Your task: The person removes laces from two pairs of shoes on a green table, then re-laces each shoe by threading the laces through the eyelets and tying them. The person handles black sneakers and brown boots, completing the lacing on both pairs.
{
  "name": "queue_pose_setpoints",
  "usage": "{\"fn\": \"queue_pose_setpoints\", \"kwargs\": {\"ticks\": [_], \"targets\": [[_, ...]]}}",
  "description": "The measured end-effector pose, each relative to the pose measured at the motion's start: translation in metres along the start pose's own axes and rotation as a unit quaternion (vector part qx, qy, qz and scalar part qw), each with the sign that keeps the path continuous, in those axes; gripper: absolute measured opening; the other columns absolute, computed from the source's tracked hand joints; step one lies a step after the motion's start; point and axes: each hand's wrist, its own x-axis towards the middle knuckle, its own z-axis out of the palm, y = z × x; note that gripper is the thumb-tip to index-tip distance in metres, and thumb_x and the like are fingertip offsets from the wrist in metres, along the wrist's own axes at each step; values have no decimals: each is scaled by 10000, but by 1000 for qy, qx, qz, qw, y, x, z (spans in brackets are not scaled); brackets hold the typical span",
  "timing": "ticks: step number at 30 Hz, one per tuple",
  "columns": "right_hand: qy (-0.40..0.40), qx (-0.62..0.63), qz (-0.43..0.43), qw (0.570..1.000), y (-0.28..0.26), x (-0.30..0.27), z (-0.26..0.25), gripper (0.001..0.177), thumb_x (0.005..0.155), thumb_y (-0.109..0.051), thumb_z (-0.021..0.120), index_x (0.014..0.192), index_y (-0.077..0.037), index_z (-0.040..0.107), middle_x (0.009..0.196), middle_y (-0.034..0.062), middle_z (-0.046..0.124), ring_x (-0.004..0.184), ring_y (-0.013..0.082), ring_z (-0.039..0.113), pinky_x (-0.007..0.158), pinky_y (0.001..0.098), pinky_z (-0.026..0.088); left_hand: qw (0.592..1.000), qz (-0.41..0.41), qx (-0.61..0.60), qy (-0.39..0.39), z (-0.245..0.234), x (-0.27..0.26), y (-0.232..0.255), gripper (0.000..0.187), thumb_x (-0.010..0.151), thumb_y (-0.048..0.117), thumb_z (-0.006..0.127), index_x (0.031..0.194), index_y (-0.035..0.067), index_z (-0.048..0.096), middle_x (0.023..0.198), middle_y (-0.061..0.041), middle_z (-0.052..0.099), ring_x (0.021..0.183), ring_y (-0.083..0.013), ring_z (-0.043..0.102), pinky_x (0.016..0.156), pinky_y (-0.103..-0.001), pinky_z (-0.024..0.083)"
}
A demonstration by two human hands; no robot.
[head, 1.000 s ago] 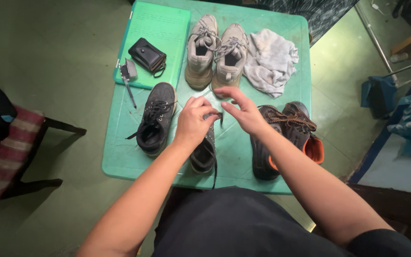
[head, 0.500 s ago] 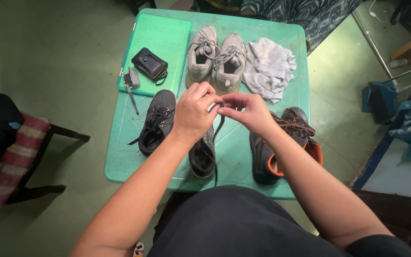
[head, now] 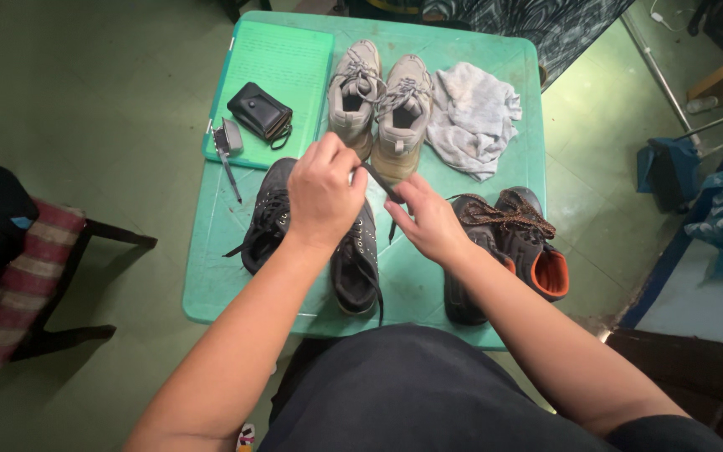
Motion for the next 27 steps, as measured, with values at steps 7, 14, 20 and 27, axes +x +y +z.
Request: {"fn": "queue_pose_setpoints", "kwargs": {"ticks": [7, 14, 20, 27], "targets": [[-58, -136, -43, 988, 41, -15, 32, 219, 992, -220, 593, 964, -4, 618, 1030, 178, 574, 952, 397, 604, 836, 480, 498, 999, -41, 34, -4, 9, -5, -12, 106, 798, 92, 748, 806, 58, 647, 915, -76, 597, 851, -295, 639, 739, -433, 511], [-107, -173, -48, 978, 60, -24, 60, 256, 935, -274, 621, 881, -26, 653, 980, 158, 580, 951, 369, 602, 840, 474, 494, 991, -117, 28, -58, 12, -15, -6, 80, 865, 168, 746, 872, 98, 707, 733, -112, 704, 688, -358, 687, 617, -490, 510], [-151, -114, 38, 981, 86, -18, 85, 314, 1045, -295, 563, 960, -24, 699, 917, 201, 677, 893, 393, 650, 794, 483, 511, 977, -176, -97, -66, 13, -16, -3, 105, 855, 187, 743, 927, 113, 727, 760, -102, 744, 723, -313, 734, 641, -428, 559], [-141, 367, 327, 859, 113, -13, 99, 208, 920, -129, 698, 1026, 46, 734, 842, 106, 776, 597, 162, 717, 557, 305, 594, 944, -179, -214, -175, 21, -52, -13, 404, 820, 147, 737, 1197, 82, 604, 1130, -88, 719, 1072, -286, 680, 878, -392, 533]]}}
